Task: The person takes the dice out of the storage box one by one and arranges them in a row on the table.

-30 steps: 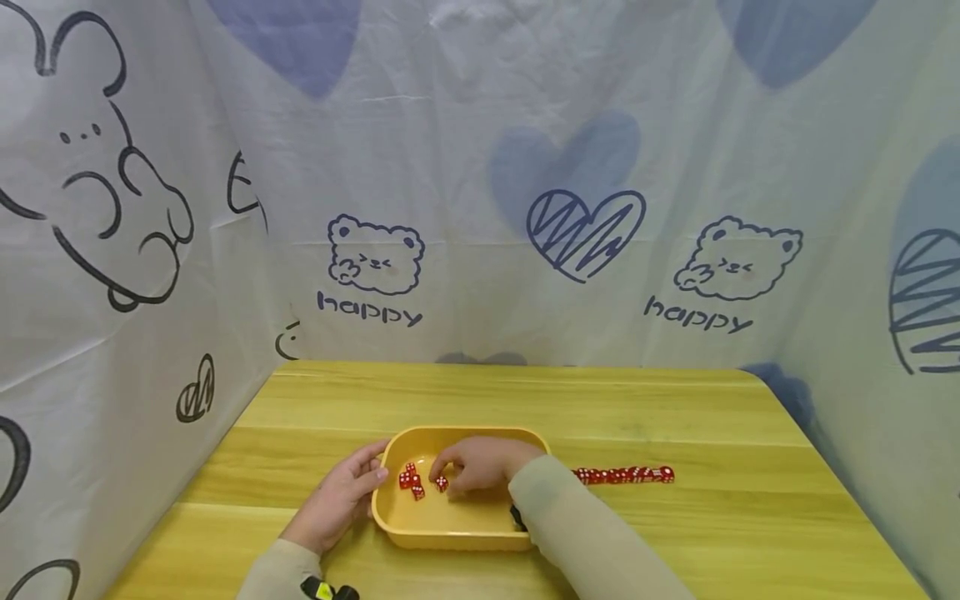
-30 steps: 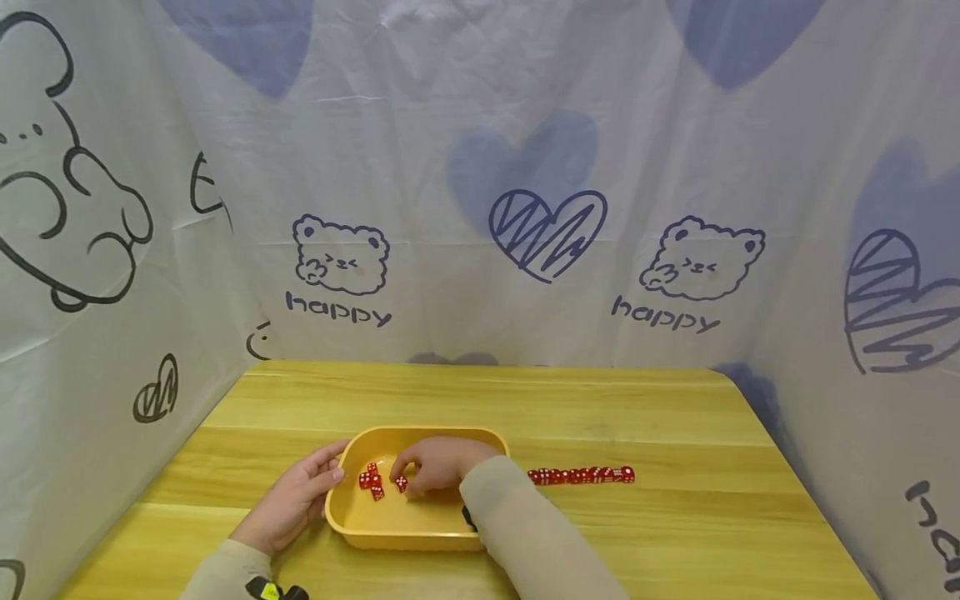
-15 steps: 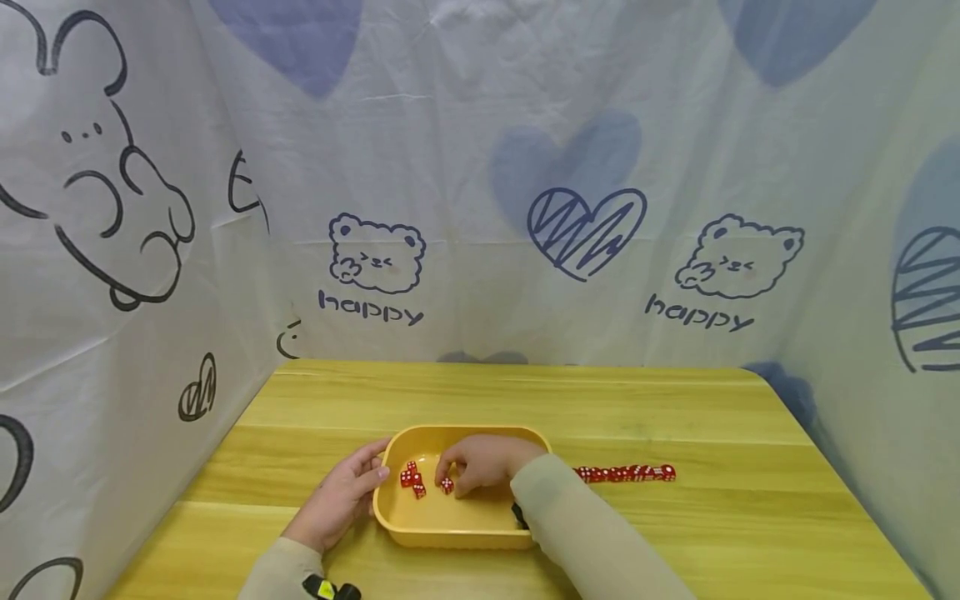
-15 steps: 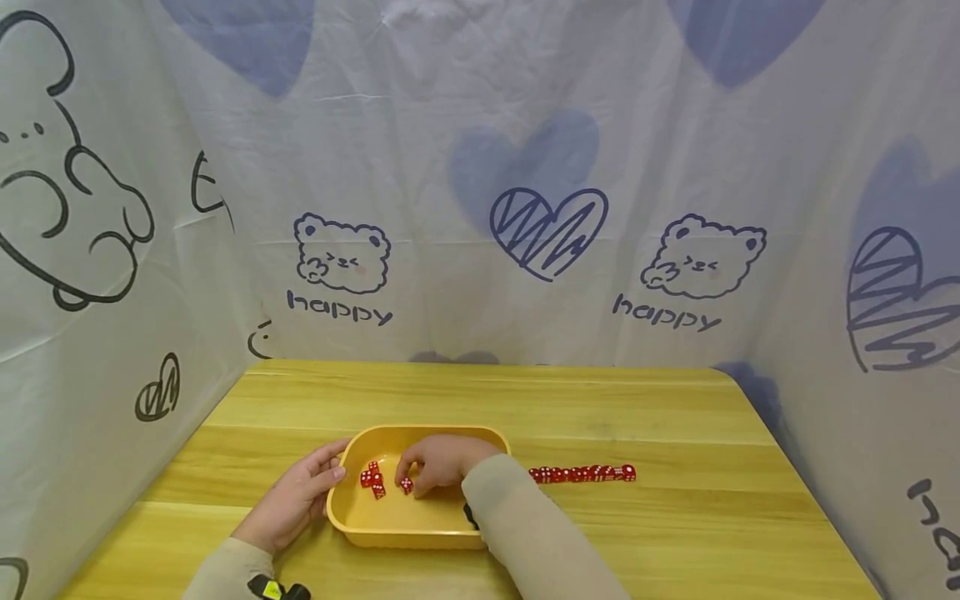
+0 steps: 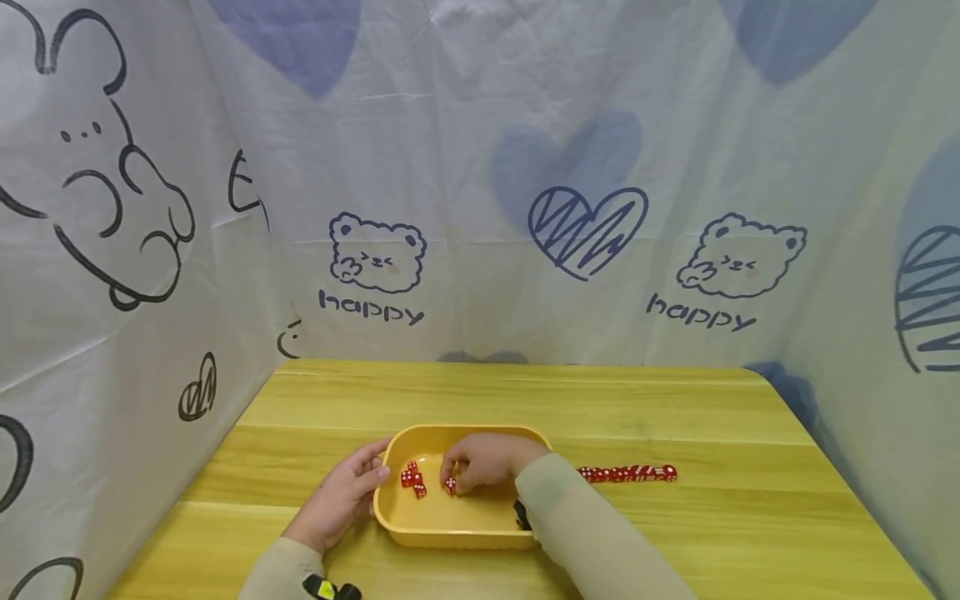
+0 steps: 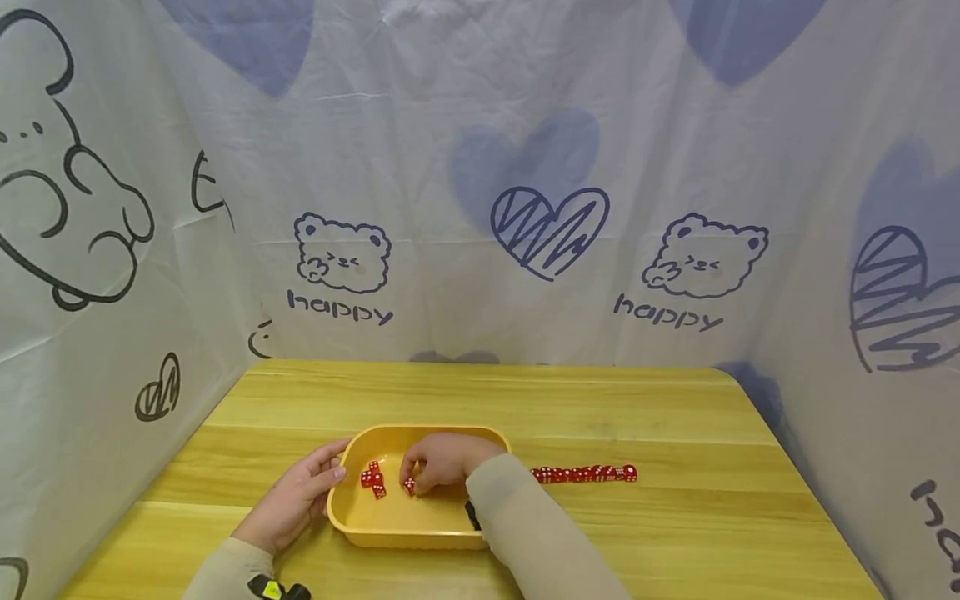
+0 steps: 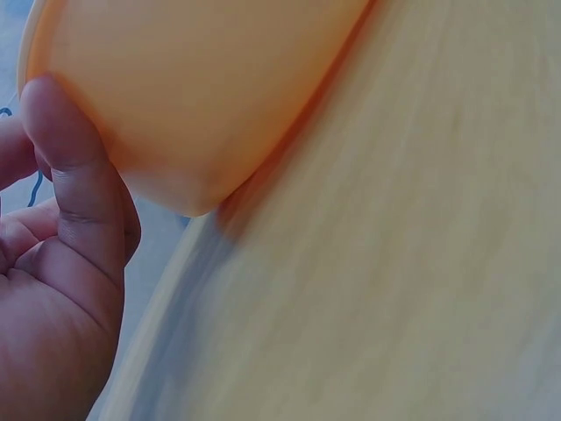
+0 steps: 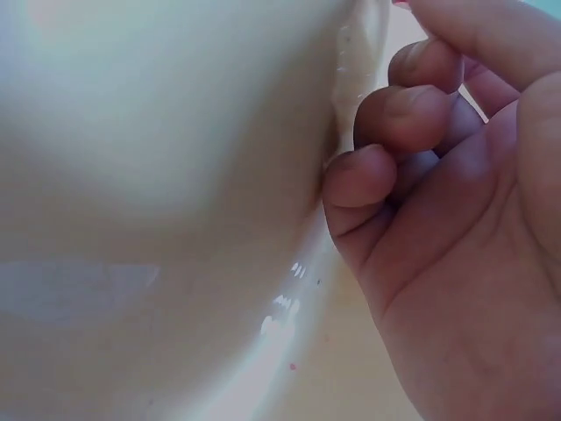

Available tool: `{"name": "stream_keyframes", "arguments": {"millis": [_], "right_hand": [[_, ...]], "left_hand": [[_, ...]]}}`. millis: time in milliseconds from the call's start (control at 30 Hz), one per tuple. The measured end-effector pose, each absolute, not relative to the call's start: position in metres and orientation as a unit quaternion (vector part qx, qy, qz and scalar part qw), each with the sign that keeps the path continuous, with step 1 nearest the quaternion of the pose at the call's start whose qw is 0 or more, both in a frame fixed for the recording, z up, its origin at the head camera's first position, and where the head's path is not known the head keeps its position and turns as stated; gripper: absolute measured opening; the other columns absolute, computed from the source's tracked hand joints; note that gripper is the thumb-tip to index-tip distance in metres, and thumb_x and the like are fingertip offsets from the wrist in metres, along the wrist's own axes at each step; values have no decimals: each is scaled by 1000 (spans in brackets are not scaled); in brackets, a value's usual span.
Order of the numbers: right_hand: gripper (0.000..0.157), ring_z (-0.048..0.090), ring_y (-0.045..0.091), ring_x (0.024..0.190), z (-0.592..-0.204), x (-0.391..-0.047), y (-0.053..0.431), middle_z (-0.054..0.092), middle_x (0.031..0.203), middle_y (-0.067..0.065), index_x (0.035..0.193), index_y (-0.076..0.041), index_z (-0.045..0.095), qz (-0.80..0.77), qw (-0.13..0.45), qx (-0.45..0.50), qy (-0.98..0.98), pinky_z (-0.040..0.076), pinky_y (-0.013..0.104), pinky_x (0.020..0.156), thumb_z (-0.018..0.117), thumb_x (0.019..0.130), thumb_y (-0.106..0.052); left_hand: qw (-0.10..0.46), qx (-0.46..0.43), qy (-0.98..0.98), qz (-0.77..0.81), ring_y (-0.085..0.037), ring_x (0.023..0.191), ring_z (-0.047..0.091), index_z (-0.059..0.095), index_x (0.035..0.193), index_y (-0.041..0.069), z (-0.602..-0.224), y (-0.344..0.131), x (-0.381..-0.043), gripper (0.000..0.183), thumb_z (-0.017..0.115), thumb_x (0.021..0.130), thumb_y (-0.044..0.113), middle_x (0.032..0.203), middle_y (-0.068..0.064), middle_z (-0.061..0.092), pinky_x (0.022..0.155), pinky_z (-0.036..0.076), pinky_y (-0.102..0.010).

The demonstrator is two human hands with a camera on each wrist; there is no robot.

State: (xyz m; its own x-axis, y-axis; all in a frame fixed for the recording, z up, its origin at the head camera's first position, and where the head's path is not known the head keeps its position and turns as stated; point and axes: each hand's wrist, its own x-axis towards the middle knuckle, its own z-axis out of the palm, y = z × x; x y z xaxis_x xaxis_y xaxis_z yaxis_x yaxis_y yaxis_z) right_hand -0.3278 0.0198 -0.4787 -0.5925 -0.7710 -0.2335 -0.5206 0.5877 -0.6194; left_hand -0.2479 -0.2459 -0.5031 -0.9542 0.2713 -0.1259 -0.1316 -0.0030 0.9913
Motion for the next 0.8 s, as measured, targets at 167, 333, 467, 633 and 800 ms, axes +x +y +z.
{"name": "stream_keyframes", "arguments": {"millis": [167, 333, 467, 633, 800], "right_hand": [[21, 51, 11, 66, -472, -326, 21, 56, 75, -4, 99, -27, 74, -289, 248, -368, 848, 43, 25, 60, 72, 87, -11], [19, 51, 11, 67, -462, -325, 19, 56, 75, -4, 105, -29, 74, -283, 218, -376, 855, 43, 25, 61, 70, 91, -16], [17, 52, 9, 70, -455, -326, 18, 58, 78, -6, 109, -28, 74, -272, 197, -387, 859, 44, 23, 64, 71, 94, -20], [16, 53, 10, 72, -444, -326, 22, 59, 80, -6, 110, -27, 74, -279, 189, -373, 865, 46, 25, 63, 71, 96, -22], [18, 53, 11, 72, -429, -326, 31, 60, 80, -6, 114, -24, 74, -280, 174, -372, 868, 47, 25, 62, 69, 97, -22]], "left_hand": [[143, 48, 691, 707, -24, 88, 57, 29, 158, 4, -501, -246, -247, 58, 52, 106, 15, 116, -21, 44, 63, 54, -25], [146, 44, 689, 709, -24, 89, 58, 29, 158, 5, -502, -245, -246, 59, 54, 106, 16, 117, -21, 44, 65, 55, -26], [147, 41, 687, 710, -24, 89, 57, 28, 158, 5, -504, -246, -246, 59, 53, 106, 15, 118, -20, 44, 65, 55, -26], [146, 39, 688, 710, -22, 87, 55, 28, 158, 5, -503, -246, -246, 59, 53, 105, 14, 117, -20, 44, 63, 53, -24], [147, 42, 687, 711, -22, 86, 56, 28, 158, 5, -503, -246, -247, 61, 55, 105, 17, 116, -19, 44, 63, 53, -24]]}}
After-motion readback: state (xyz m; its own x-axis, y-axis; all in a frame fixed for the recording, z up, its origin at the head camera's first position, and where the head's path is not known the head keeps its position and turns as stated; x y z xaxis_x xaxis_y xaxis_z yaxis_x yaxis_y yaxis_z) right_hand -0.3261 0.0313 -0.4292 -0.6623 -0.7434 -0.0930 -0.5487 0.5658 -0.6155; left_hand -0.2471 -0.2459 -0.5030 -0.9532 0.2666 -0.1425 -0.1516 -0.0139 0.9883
